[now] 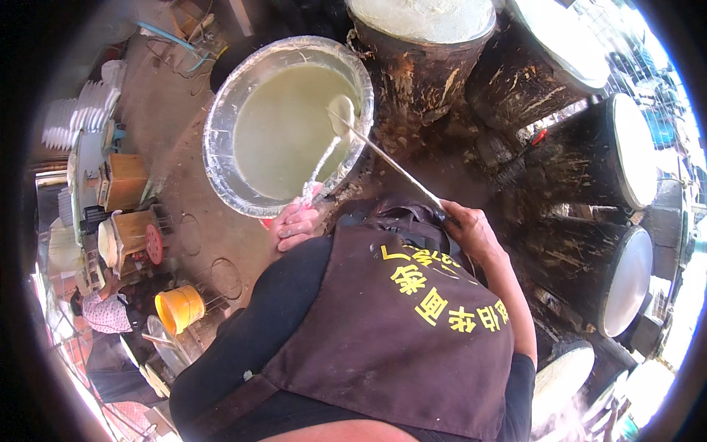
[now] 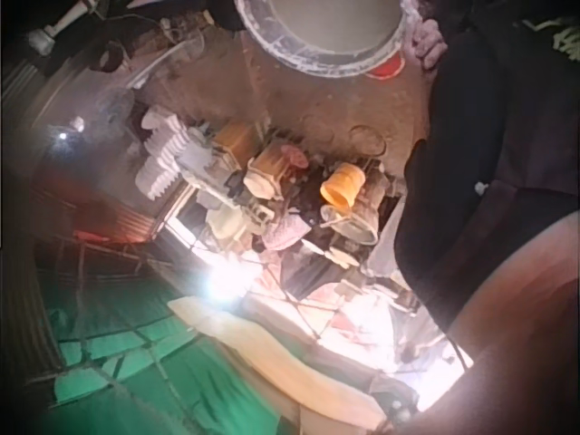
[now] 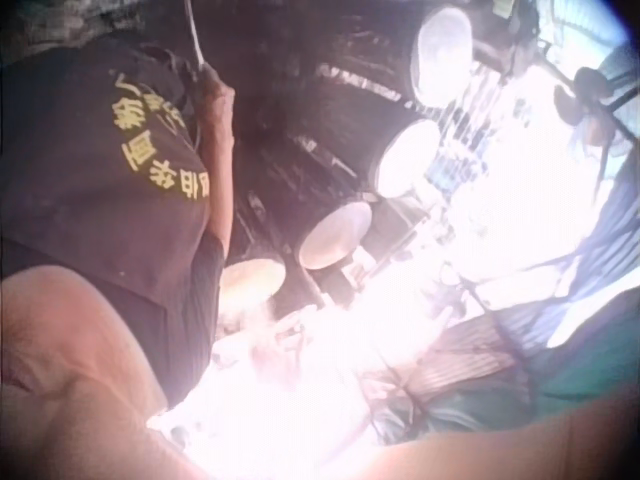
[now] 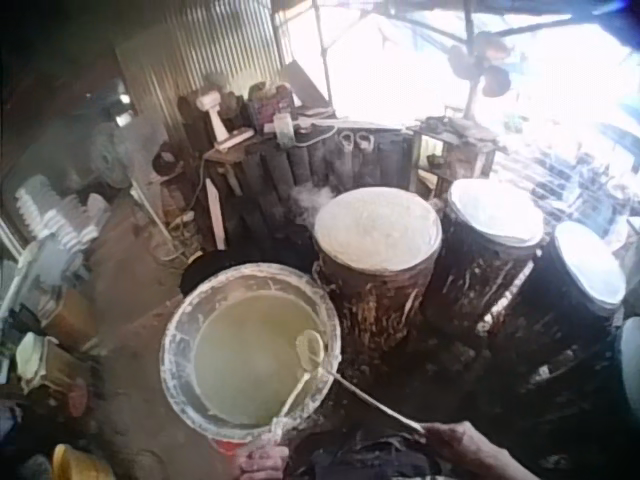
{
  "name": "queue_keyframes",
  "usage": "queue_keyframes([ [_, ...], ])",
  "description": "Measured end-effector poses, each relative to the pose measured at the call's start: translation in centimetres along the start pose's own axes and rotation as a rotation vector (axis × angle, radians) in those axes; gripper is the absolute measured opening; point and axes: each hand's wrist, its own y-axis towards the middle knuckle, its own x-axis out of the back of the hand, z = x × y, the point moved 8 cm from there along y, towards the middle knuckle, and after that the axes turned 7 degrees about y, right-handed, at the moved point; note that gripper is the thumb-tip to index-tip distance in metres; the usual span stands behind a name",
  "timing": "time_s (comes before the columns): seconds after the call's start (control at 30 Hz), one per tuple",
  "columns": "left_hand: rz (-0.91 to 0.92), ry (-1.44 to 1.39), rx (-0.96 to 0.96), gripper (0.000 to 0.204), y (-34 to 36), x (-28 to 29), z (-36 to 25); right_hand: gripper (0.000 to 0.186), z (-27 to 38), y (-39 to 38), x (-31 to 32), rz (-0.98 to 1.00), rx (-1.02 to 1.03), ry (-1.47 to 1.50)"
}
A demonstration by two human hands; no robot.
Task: The person ladles batter onto hot round griddles, spreads it into thin circular pancakes, and flips them as they cook. Finished pancakes are stacked on a nearby surface. The process is repeated continuously across multiple griddles.
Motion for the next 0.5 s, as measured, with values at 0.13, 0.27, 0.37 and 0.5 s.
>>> queue_keyframes([
  [0.13, -0.059, 0.35, -0.306, 0.043, -1.3, -6.7, 0.4, 0.043, 3.7, -1.4, 3.4, -0.133, 0.191, 0.047],
  [0.27, -0.194, 0.932, -0.656, 0.046, -2.8, -12.2, -0.7, 0.044, 5.8, -3.0, 6.0, -0.16, 0.097, 0.432],
  [0.37, -0.274, 1.133, -0.818, 0.049, -3.8, -14.2, -1.0, 0.046, 5.3, -1.8, 6.1, -0.099, -0.008, 0.457],
  [0.5, -0.393, 0.991, -0.765, 0.041, -2.6, -12.7, -0.8, 0.052, 5.2, 0.7, 3.7, 0.033, 0.359, 0.204],
])
